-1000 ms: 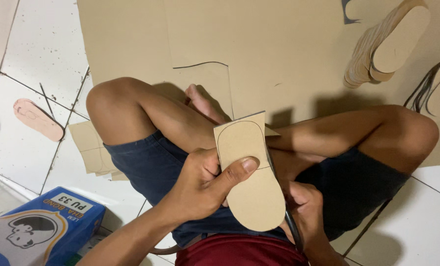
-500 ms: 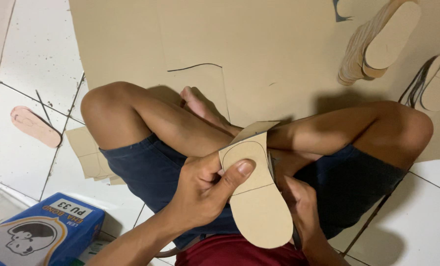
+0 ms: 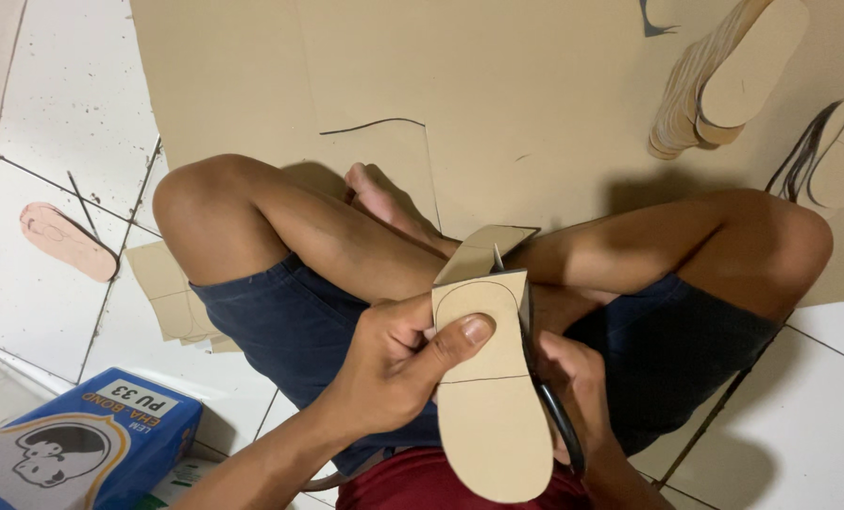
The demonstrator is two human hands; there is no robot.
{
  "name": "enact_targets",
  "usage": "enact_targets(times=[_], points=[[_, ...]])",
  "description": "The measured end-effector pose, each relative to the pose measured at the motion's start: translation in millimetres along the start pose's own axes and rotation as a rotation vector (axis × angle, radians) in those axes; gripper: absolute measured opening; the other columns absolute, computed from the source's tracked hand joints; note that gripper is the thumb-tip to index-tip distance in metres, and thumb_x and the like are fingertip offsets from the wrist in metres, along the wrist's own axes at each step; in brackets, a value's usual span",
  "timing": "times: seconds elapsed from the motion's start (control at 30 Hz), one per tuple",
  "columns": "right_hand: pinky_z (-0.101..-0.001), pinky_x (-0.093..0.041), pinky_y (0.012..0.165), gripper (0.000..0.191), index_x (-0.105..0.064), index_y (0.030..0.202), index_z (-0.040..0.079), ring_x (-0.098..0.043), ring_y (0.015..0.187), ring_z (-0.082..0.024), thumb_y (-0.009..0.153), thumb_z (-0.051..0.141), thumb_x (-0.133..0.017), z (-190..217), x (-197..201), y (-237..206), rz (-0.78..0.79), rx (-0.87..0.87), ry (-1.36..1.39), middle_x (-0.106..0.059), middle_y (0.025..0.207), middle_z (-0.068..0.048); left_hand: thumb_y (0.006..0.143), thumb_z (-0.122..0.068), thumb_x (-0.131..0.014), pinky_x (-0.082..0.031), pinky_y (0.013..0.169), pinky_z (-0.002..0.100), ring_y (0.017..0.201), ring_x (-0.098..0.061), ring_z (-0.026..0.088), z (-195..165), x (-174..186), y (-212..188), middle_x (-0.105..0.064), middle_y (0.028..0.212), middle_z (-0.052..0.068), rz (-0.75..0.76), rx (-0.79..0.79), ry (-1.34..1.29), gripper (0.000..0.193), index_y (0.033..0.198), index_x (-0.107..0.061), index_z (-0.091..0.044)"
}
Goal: The person sits on the floor of a workshop and cuts sandal sole patterns from cardboard using scissors. They trace around a sole template onto cardboard sheets, cut out the traced shapes one at a time, and place the finished cutouts with a stack of similar soles.
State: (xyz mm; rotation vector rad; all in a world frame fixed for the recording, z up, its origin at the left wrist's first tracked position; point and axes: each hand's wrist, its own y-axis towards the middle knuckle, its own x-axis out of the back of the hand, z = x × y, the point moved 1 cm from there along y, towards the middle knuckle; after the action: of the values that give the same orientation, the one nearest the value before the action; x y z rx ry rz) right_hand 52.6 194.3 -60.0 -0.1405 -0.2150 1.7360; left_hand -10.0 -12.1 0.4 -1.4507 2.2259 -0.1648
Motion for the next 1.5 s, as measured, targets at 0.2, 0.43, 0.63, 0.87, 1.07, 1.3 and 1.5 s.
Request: enact_targets(times=[0.2, 0.43, 0.63, 0.87, 1.07, 1.3, 1.5], points=[[-0.0287, -0.047, 0.051, 0.028, -0.071, 0.093, -0.003, -0.06, 0.056, -0.011, 0.081, 0.022, -0.075, -2.8, -1.0, -9.9, -0.029, -0.115, -0.063, -0.066, 0.066, -0.005, 0.107, -0.02, -0.061, -0.054, 0.065, 0.023, 0.076, -0.066, 0.005, -5.2, 10.9, 2.7, -0.074, 0.086, 0.003, 0.071, 0.042, -0.003, 0.027, 0.115, -0.073, 0.003], [-0.0266, -0.05, 0.061, 0.037, -0.07, 0.103, -0.002, -0.063, 0.068, -0.01, 0.08, 0.028, -0.074, 16.2, -1.6, 0.4, 0.039, -0.079, 0.027, -0.07, 0.08, -0.004, 0.104, -0.018, -0.063, -0.053, 0.063, 0.023, 0.073, -0.066, 0.006, -14.0, 17.8, 9.7, -0.075, 0.085, 0.004, 0.159, 0.115, -0.009, 0.026, 0.112, -0.073, 0.004], [-0.029, -0.05, 0.065, 0.044, -0.069, 0.104, -0.002, -0.062, 0.07, -0.015, 0.077, 0.031, -0.076, 20.4, -1.2, 3.4, 0.057, -0.19, 0.056, -0.067, 0.077, -0.004, 0.104, -0.019, -0.063, -0.054, 0.066, 0.023, 0.077, -0.064, 0.004, -25.8, 24.3, 17.0, -0.074, 0.086, 0.001, 0.248, 0.167, 0.103, 0.026, 0.115, -0.074, 0.001], [-0.0283, -0.038, 0.055, 0.034, -0.07, 0.086, 0.001, -0.05, 0.058, -0.01, 0.076, 0.031, -0.08, 13.8, 3.7, 1.2, 0.076, -0.179, -0.039, -0.057, 0.067, -0.001, 0.103, -0.017, -0.063, -0.057, 0.073, 0.024, 0.084, -0.066, 0.004, -38.8, 36.6, 27.6, -0.076, 0.091, 0.001, 0.363, 0.176, 0.145, 0.023, 0.111, -0.076, 0.0], [-0.0252, -0.041, 0.052, 0.029, -0.075, 0.098, -0.004, -0.051, 0.054, -0.008, 0.079, 0.017, -0.084, 6.1, 0.8, -2.4, 0.106, -0.237, 0.21, -0.059, 0.064, -0.001, 0.101, -0.013, -0.072, -0.041, 0.06, 0.034, 0.067, -0.05, 0.02, -12.9, 82.7, 42.2, -0.063, 0.075, 0.016, 0.485, 0.212, 0.491, 0.027, 0.091, -0.076, 0.012], [-0.0257, -0.047, 0.056, 0.042, -0.072, 0.104, -0.004, -0.059, 0.063, -0.01, 0.083, 0.031, -0.085, 14.4, 2.9, 13.9, 0.018, -0.154, 0.187, -0.064, 0.073, -0.001, 0.106, -0.022, -0.074, -0.051, 0.074, 0.028, 0.082, -0.063, 0.013, 10.0, 37.8, 40.2, -0.069, 0.091, 0.008, 0.004, -0.323, 0.239, 0.03, 0.11, -0.067, 0.007], [-0.0245, -0.045, 0.062, 0.063, -0.068, 0.111, -0.003, -0.055, 0.07, -0.009, 0.085, 0.053, -0.08, 25.7, -7.3, 20.0, 0.031, -0.128, 0.274, -0.059, 0.08, 0.0, 0.104, -0.031, -0.059, -0.052, 0.069, 0.026, 0.076, -0.062, 0.012, 30.9, -26.9, 10.9, -0.069, 0.086, 0.003, -0.483, -0.05, -0.072, 0.037, 0.116, -0.072, 0.001]])
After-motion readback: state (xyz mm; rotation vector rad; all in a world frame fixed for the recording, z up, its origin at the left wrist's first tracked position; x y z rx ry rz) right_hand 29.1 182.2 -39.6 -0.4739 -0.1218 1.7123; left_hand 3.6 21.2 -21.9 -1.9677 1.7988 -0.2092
